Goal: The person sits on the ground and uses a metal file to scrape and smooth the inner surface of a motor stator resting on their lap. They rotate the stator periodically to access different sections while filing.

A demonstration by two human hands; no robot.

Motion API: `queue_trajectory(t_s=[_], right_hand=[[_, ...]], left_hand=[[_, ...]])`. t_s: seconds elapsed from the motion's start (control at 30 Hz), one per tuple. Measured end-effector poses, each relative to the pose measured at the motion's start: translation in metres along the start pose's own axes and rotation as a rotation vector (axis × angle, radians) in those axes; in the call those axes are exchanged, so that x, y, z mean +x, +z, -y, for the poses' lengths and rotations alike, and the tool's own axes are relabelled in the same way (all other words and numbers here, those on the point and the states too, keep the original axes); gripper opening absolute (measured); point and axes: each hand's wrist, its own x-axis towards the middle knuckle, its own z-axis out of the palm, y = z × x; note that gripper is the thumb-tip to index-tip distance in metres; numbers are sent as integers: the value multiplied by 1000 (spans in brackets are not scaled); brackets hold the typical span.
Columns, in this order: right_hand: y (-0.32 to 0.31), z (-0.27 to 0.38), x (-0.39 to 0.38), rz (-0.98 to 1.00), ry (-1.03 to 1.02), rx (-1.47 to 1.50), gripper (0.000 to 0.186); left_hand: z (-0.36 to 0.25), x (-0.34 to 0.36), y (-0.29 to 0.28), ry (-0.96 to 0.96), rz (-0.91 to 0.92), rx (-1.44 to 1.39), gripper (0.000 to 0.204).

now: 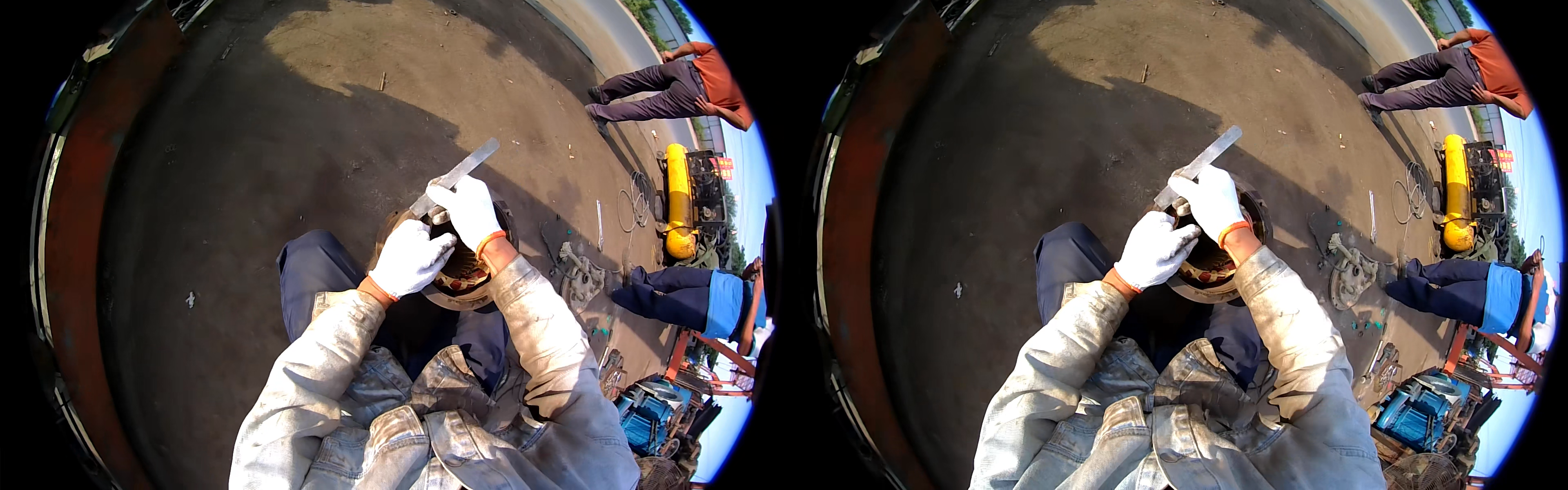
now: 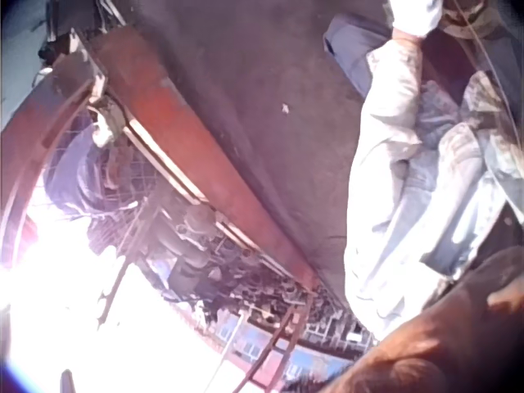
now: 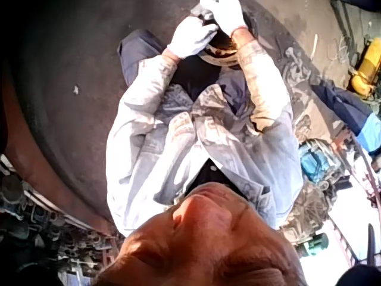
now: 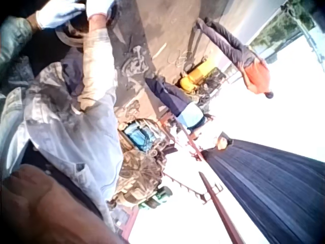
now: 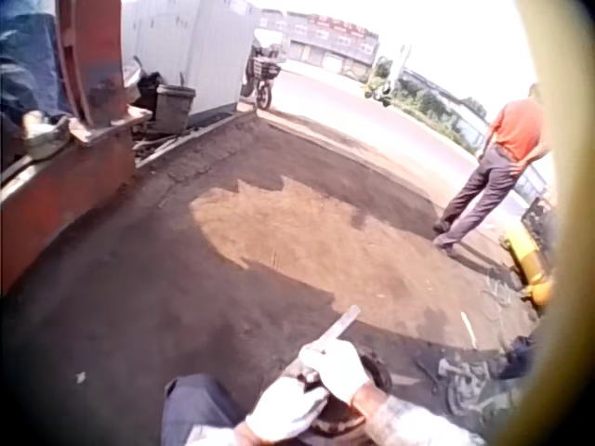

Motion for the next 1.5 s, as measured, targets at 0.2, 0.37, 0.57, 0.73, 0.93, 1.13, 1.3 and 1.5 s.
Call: queue_trajectory(t_s=[0.2, 0.37, 0.57, 0.73, 0.93, 1.13, 1.3, 1.5], right_hand=[[-13, 28, 0, 100, 277, 430, 30], [-49, -6, 35, 27, 335, 476, 30], [-38, 21, 18, 26, 277, 360, 27], [8, 33, -8, 136, -27, -161, 38], [-16, 18, 7, 7, 262, 453, 26], [-52, -8, 29, -147, 322, 517, 25], [-1, 20, 1, 4, 198, 298, 28], [12, 5, 3, -84, 44, 37, 28]], left_hand=[[4, -1, 4, 18, -81, 16, 20], [-1, 6, 2, 45, -69, -46, 20], [-1, -2, 0, 8, -31, -14, 21], [1, -5, -3, -18, 12, 32, 23], [-2, 0, -2, 22, -64, 26, 26], [-6, 4, 1, 6, -58, 4, 26], [-2, -1, -5, -30, -2, 26, 21], [-1, -1, -5, -35, 45, 89, 22]])
